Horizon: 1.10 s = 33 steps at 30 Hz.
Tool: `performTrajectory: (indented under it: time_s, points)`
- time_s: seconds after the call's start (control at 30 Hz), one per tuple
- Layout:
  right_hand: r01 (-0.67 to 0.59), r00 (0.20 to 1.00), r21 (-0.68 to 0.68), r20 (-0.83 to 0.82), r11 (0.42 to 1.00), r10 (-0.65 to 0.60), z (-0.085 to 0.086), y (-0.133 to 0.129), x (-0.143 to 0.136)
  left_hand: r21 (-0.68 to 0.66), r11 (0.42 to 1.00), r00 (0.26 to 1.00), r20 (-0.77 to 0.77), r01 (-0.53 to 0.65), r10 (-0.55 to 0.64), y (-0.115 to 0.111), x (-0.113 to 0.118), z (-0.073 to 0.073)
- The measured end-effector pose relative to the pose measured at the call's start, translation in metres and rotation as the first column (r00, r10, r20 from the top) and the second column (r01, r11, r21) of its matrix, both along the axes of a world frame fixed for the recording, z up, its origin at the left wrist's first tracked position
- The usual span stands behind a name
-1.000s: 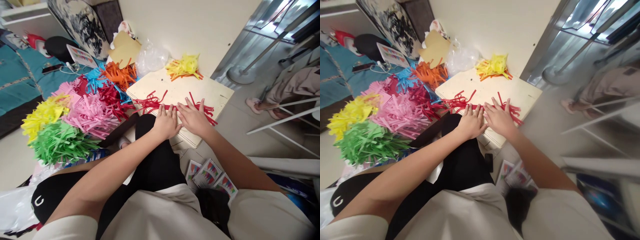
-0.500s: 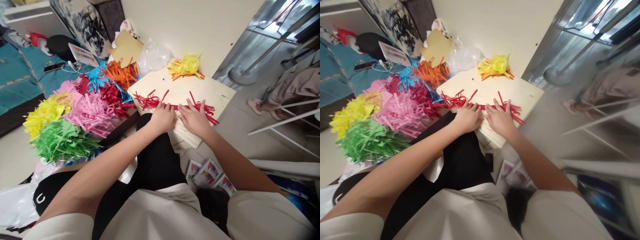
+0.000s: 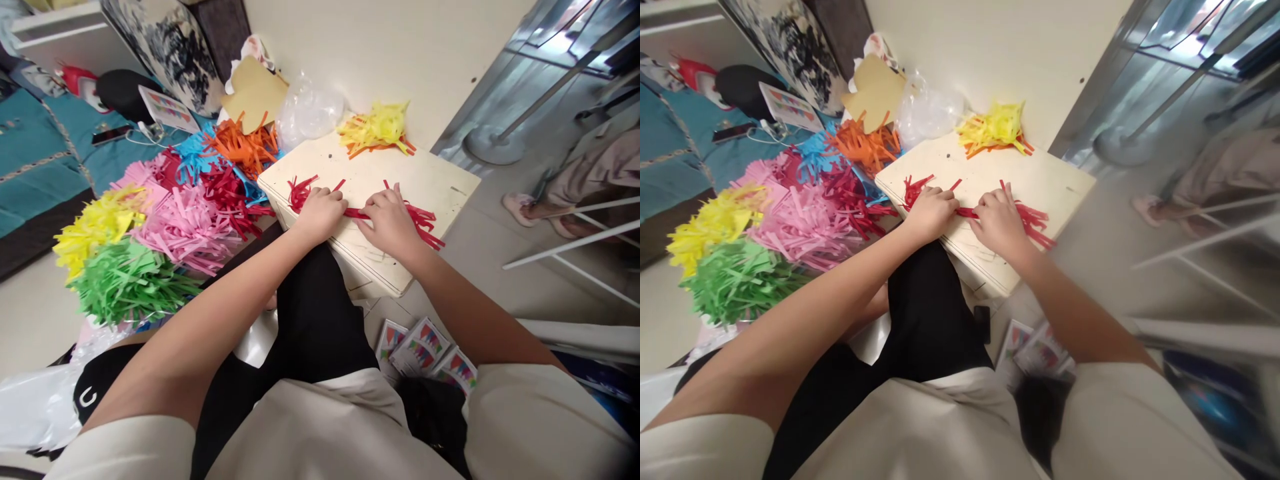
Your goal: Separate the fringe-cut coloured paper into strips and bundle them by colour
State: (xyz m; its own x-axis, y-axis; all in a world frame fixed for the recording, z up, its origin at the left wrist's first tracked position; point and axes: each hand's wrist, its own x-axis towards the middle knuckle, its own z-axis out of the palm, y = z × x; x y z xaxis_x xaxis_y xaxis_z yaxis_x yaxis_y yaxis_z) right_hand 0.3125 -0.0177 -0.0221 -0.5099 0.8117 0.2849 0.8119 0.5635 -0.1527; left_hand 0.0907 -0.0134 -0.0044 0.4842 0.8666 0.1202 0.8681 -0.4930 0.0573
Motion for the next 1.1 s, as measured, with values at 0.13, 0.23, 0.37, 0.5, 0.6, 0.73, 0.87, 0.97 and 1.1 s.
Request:
performTrajectory:
  time_s: [0.13,0.23,0.37,0.5,0.6,0.73,0.87,0.97,1.1]
  points:
    - [0.003,1.000,-0.003,0.024,1.000,-0.003,-0.003,0.000,-0.001,-0.041,0.999,0.998,0.053,-0.031,0.034,0.003,-0.003,0.003]
    - [0.007,1.000,0.015,0.017,1.000,-0.007,-0.005,-0.001,-0.002,-0.073,0.996,0.993,0.104,-0.053,0.061,0.003,-0.006,0.004]
    - [0.000,1.000,0.014,-0.012,1.000,0.000,-0.007,0.000,-0.001,-0.041,0.998,0.990,0.133,-0.045,0.050,-0.003,-0.006,0.002]
    - [-0.014,0.999,0.006,-0.040,1.000,0.014,-0.010,0.002,0.001,0.040,0.999,0.994,0.107,-0.011,0.007,-0.009,-0.003,-0.003]
    - [-0.037,0.998,0.006,-0.055,0.999,0.037,-0.012,0.001,0.005,0.088,0.996,0.996,0.085,0.020,-0.027,-0.009,-0.003,-0.008]
    - [-0.057,0.996,0.007,-0.074,0.998,0.057,-0.011,-0.003,0.009,0.125,0.991,0.996,0.078,0.040,-0.050,-0.010,-0.005,-0.009]
    - [-0.033,0.997,-0.042,-0.078,0.999,0.029,-0.007,-0.008,0.010,0.104,0.993,0.998,0.037,0.047,-0.051,-0.014,-0.007,-0.003]
    - [0.003,0.996,-0.110,-0.084,0.994,-0.012,-0.003,-0.009,0.011,0.038,0.999,0.999,0.036,0.038,-0.039,-0.015,-0.008,0.002]
    - [0.005,0.991,-0.192,-0.132,0.981,-0.031,0.000,-0.005,0.012,-0.052,0.999,0.996,0.089,0.013,-0.009,-0.011,-0.010,0.004]
